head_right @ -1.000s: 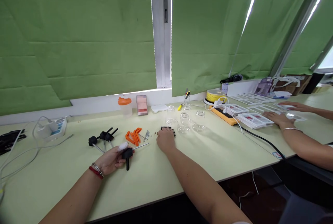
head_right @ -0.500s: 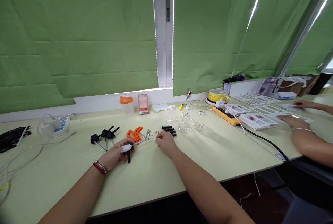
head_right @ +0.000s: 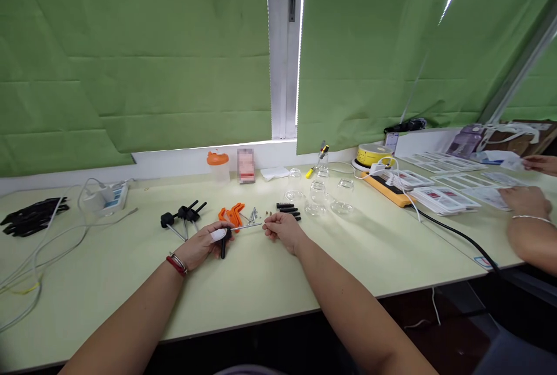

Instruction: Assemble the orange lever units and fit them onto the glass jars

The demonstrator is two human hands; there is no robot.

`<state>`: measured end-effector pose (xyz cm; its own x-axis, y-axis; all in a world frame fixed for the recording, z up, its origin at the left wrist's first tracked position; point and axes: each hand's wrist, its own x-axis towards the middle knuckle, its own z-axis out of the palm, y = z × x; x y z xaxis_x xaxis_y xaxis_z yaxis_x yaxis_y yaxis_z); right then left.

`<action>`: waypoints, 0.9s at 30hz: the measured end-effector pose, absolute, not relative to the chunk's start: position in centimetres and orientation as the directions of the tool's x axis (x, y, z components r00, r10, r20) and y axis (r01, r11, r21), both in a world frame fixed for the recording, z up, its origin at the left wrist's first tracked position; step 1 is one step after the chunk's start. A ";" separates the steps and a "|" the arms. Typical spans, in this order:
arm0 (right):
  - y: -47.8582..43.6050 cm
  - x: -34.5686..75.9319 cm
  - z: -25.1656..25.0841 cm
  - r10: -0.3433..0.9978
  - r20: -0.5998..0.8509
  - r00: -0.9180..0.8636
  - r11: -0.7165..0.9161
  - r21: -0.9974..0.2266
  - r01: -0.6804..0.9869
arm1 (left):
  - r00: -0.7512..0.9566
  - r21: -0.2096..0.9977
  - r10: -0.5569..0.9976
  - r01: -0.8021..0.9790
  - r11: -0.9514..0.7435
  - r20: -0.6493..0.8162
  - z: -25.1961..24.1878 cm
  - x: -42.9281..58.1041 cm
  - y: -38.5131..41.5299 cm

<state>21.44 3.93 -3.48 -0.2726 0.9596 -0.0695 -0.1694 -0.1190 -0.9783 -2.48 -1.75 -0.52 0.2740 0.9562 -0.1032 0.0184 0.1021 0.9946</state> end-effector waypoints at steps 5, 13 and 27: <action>3.7 20.9 -3.6 0.956 -0.069 -0.286 -0.128 -0.973 -0.192 | 0.299 0.994 0.950 -0.019 0.104 -0.094 -0.4 -2.4 -2.0; 3.6 20.6 -3.8 0.949 -0.067 -0.307 -0.136 -0.968 -0.209 | 0.323 0.994 0.941 -0.016 0.109 -0.098 -0.8 -2.6 -1.8; 3.5 20.5 -4.0 0.950 -0.039 -0.309 -0.087 -0.986 -0.140 | 0.291 0.992 0.952 0.112 0.059 -0.090 -1.3 -2.7 -1.9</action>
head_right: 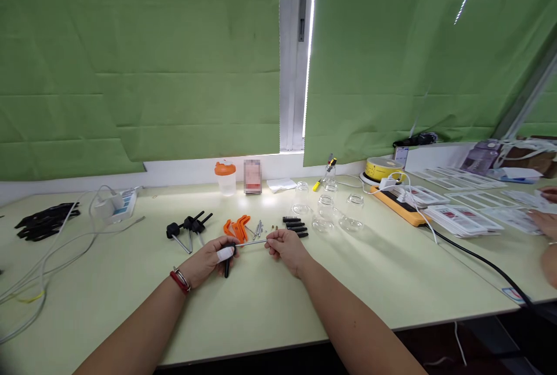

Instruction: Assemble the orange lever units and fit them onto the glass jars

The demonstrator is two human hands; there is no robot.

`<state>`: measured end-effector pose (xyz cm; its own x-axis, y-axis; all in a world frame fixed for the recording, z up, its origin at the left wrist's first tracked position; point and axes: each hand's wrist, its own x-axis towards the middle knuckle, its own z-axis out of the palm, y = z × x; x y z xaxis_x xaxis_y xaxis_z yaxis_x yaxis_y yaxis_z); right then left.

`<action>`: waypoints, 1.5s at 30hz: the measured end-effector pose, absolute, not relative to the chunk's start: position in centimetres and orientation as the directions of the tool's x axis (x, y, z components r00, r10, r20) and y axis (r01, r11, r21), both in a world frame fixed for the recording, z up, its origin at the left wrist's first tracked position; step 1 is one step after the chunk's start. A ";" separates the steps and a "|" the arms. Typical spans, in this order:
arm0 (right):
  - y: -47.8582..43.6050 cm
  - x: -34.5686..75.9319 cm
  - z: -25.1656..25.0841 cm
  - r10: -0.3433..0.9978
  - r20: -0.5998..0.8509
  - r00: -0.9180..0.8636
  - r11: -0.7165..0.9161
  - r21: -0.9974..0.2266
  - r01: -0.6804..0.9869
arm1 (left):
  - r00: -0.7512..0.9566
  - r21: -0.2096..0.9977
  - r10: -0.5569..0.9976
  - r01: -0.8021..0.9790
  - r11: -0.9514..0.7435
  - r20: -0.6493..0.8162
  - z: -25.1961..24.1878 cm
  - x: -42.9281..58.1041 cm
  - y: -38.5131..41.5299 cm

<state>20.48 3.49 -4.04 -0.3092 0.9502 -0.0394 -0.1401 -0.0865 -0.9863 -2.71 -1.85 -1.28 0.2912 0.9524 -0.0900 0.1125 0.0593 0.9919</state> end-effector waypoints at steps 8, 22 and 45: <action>3.1 20.1 -3.5 0.956 -0.051 -0.288 -0.058 -0.998 -0.016 | 0.270 0.972 0.957 0.232 0.042 -0.105 -1.4 -2.6 -1.9; 2.9 20.3 -3.4 0.948 -0.049 -0.313 -0.005 -0.990 0.140 | 0.308 0.969 0.947 0.247 0.013 -0.092 -1.7 -2.8 -1.7; 3.2 20.3 -3.9 0.930 -0.024 -0.367 0.015 -0.995 0.103 | 0.300 0.979 0.946 0.196 0.061 -0.119 -1.6 -2.8 -1.6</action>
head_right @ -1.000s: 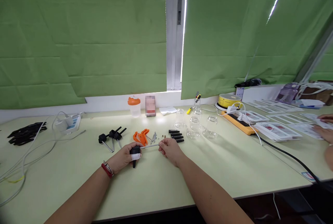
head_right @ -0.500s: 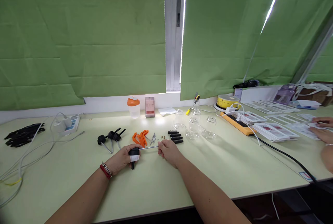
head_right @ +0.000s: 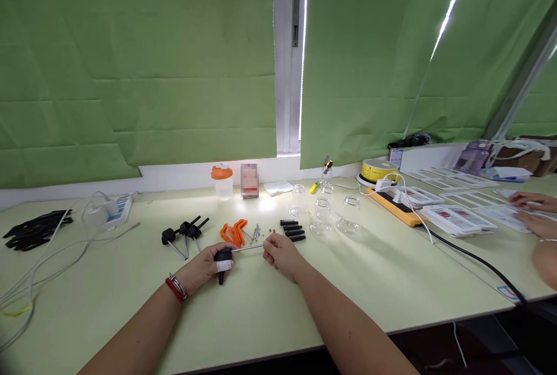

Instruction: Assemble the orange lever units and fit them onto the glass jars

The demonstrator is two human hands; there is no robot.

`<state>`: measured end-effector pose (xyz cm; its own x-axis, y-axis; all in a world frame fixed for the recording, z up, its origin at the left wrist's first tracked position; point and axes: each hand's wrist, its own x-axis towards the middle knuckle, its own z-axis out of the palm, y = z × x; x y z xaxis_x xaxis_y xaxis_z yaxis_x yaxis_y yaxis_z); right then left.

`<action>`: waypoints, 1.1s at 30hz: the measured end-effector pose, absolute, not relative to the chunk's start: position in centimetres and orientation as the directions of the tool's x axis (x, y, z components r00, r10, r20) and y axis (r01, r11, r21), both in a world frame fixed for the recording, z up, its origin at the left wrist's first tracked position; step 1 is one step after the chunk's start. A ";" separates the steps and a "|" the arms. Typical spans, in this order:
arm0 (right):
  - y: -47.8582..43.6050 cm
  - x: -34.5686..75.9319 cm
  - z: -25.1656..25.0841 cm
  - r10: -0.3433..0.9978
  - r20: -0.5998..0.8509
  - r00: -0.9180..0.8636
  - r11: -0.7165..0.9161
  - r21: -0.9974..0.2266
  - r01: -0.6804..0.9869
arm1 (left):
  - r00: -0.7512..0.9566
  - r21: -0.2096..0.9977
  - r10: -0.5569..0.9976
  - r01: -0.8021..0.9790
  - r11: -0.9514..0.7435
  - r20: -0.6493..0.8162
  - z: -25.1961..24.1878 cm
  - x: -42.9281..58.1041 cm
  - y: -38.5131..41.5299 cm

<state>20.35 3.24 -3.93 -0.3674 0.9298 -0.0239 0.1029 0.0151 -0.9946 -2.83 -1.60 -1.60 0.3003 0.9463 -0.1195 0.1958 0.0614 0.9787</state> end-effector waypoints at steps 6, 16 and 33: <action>3.1 20.2 -3.6 0.928 -0.030 -0.371 0.015 -0.993 0.117 | 0.293 0.980 0.949 0.187 0.065 -0.119 -1.2 -2.6 -1.7; 3.6 21.2 -3.9 0.955 0.208 -0.213 0.251 -0.948 0.198 | 0.293 0.978 0.947 0.196 0.072 -0.128 -1.4 -2.8 -1.7; 3.6 20.9 -4.3 0.905 0.152 -0.397 0.256 -0.940 0.223 | 0.301 0.978 0.945 0.196 0.070 -0.128 -1.0 -2.6 -1.8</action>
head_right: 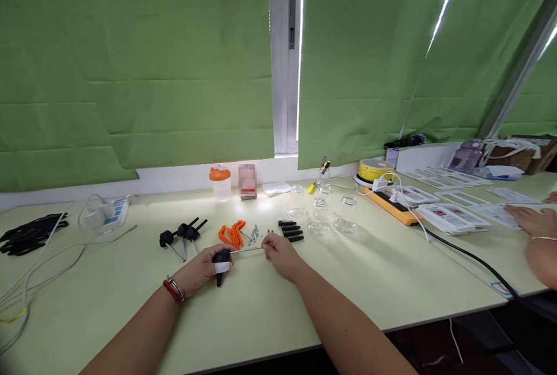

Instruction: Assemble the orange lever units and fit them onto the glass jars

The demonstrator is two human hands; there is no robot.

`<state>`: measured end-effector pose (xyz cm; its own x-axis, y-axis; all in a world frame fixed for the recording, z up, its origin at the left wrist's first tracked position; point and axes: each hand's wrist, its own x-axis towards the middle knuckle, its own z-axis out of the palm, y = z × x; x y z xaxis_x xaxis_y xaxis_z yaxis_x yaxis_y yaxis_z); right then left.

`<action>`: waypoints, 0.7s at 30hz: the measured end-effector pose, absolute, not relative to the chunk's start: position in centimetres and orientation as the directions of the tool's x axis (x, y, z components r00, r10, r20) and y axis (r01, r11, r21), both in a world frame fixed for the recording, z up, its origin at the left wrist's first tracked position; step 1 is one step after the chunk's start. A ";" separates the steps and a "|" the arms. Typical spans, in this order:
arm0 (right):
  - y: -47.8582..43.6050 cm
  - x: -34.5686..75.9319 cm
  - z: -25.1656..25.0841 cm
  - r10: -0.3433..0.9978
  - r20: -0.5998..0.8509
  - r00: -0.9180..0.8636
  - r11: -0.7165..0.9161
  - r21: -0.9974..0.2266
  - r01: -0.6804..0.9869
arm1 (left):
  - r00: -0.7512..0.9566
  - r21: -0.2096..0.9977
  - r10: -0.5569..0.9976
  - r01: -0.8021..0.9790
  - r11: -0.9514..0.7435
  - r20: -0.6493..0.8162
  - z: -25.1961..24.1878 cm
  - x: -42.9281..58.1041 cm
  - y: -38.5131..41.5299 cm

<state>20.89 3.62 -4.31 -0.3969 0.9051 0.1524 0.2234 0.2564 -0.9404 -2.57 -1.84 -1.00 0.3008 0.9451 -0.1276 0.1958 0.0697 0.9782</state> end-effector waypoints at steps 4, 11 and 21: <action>3.5 20.9 -4.0 0.903 0.174 -0.392 0.312 -0.893 0.323 | 0.298 0.978 0.945 0.196 0.076 -0.133 -0.9 -2.5 -1.9; 3.3 20.9 -3.6 0.908 0.197 -0.369 0.330 -0.879 0.345 | 0.293 0.979 0.948 0.195 0.065 -0.121 -0.9 -2.5 -1.9; 3.4 20.8 -4.1 0.906 0.154 -0.394 0.268 -0.929 0.254 | 0.275 0.981 0.953 0.177 0.082 -0.130 -0.4 -2.2 -2.2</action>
